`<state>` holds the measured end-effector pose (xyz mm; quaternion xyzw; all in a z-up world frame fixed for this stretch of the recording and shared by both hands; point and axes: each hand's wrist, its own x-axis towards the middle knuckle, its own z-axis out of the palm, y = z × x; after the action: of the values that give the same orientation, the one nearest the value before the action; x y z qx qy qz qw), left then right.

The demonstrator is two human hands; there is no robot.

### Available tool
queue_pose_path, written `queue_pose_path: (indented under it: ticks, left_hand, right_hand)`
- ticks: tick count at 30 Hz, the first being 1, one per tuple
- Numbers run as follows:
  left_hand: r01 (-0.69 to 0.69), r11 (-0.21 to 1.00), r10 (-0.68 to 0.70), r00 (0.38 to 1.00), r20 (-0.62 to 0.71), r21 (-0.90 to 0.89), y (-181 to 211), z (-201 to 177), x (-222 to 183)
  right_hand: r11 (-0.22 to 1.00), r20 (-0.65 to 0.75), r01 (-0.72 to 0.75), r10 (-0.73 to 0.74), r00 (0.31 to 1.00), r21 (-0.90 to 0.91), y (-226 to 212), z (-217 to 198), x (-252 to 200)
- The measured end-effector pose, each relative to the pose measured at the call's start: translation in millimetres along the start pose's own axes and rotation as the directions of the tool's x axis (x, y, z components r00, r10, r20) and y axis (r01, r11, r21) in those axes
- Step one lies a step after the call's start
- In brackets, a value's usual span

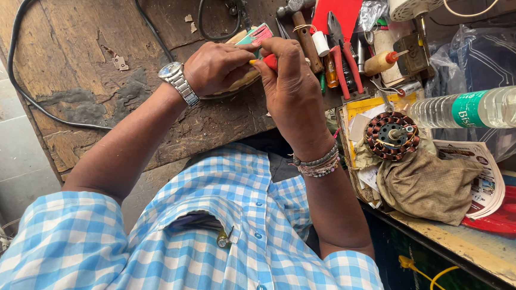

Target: The person disassembles an electric iron, removes internal components, and uses pliers and a screwdriver to adjust parts inside the iron's base. The person then reassembles the iron and places it on the workbench.

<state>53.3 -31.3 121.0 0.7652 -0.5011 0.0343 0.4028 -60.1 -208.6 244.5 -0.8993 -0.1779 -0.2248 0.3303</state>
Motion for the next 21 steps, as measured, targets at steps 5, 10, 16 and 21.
queue_pose_path:
  ticks: [5, 10, 16, 21]
  left_hand:
    - [0.017, 1.0, -0.017, 1.0, -0.01, -0.019, -3, 0, -1]
    - [-0.08, 0.996, 0.082, 0.995, -0.049, 0.045, -6, 6, -4]
    - [0.004, 1.0, -0.004, 1.0, -0.01, 0.021, -4, 4, -2]
    - [0.002, 1.0, -0.002, 1.0, -0.003, -0.031, -1, -5, -2]
  right_hand:
    - [0.997, 0.122, -0.076, 0.076, 0.99, -0.002, 0, -15, 1]
    - [0.938, 0.147, 0.242, -0.211, 0.966, -0.248, -24, -65, 33]
    - [0.926, 0.062, 0.103, -0.087, 0.994, -0.363, -64, -98, 73]
    - [0.855, 0.009, 0.306, -0.332, 0.943, -0.419, 1, 4, 86]
